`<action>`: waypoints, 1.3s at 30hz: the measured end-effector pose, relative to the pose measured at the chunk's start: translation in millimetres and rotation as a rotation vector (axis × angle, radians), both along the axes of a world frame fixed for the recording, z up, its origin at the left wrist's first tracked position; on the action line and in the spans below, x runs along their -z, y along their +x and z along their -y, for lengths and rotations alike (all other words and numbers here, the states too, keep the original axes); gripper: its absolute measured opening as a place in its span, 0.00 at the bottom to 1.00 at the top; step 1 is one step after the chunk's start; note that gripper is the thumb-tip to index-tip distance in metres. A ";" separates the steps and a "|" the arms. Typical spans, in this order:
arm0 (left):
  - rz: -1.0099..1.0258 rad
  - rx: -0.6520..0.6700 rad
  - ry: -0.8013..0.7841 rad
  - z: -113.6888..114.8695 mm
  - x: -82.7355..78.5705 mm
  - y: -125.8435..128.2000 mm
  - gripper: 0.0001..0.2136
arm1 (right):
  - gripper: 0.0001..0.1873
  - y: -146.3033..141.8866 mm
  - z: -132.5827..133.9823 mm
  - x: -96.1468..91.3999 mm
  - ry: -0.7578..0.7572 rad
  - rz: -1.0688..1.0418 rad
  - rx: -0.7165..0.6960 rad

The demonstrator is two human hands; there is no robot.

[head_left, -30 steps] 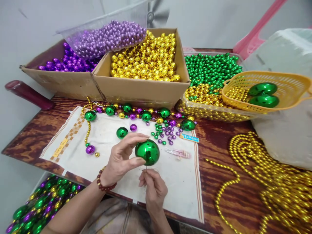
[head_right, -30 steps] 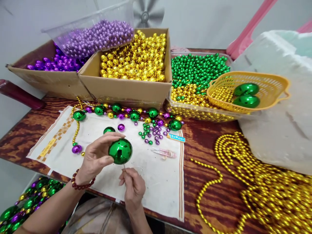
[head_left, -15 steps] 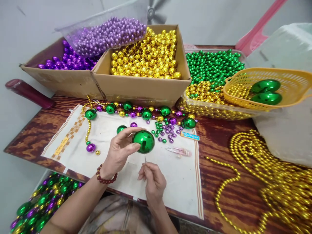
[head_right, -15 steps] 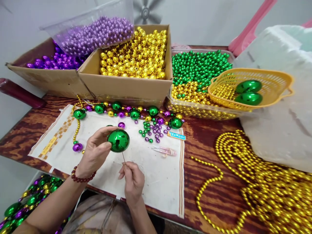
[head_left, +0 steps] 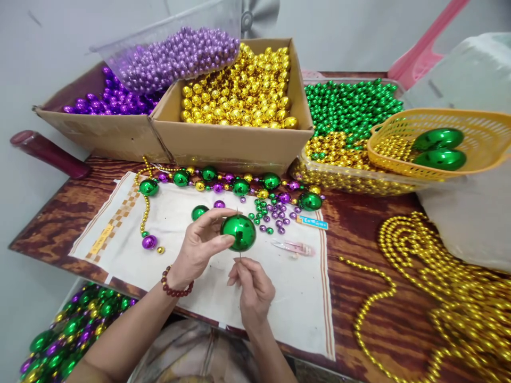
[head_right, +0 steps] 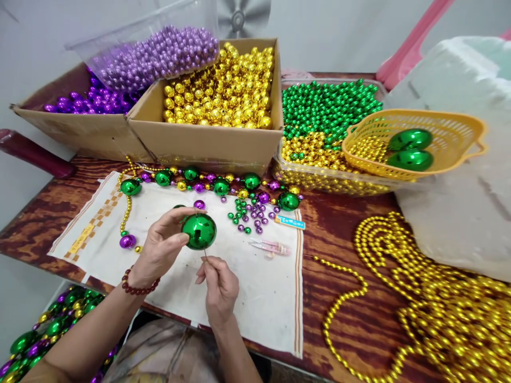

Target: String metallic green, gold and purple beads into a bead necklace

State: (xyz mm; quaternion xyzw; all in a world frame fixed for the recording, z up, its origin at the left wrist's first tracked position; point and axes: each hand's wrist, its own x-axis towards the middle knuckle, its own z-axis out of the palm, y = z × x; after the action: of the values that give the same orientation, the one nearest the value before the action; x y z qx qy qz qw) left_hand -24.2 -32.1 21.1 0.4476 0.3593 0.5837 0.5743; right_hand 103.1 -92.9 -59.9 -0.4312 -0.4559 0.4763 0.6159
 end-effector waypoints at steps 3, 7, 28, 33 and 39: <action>-0.079 0.007 0.065 4.1 2.3 0.8 0.17 | 0.08 -1.5 -6.3 -4.6 -0.015 -0.049 -0.012; -0.253 0.061 0.084 8.8 6.6 3.4 0.21 | 0.10 0.9 -11.8 -10.1 -0.150 -0.153 -0.022; -1.061 0.017 0.162 -43.2 54.5 24.5 0.11 | 0.13 63.5 14.8 7.9 -0.415 -0.203 0.232; -1.345 0.079 0.233 -65.7 68.7 38.6 0.15 | 0.14 67.2 23.1 13.0 -0.399 -0.199 0.253; -1.440 0.124 0.398 -75.5 64.0 62.6 0.09 | 0.14 67.1 24.9 14.8 -0.368 -0.176 0.222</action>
State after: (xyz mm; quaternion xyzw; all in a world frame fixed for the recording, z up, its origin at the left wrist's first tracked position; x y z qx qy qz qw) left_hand 38.5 43.4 -42.9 0.8338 0.5080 0.1669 0.1374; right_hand 170.2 -117.9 -74.6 -0.5404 -0.2556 0.5166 0.6130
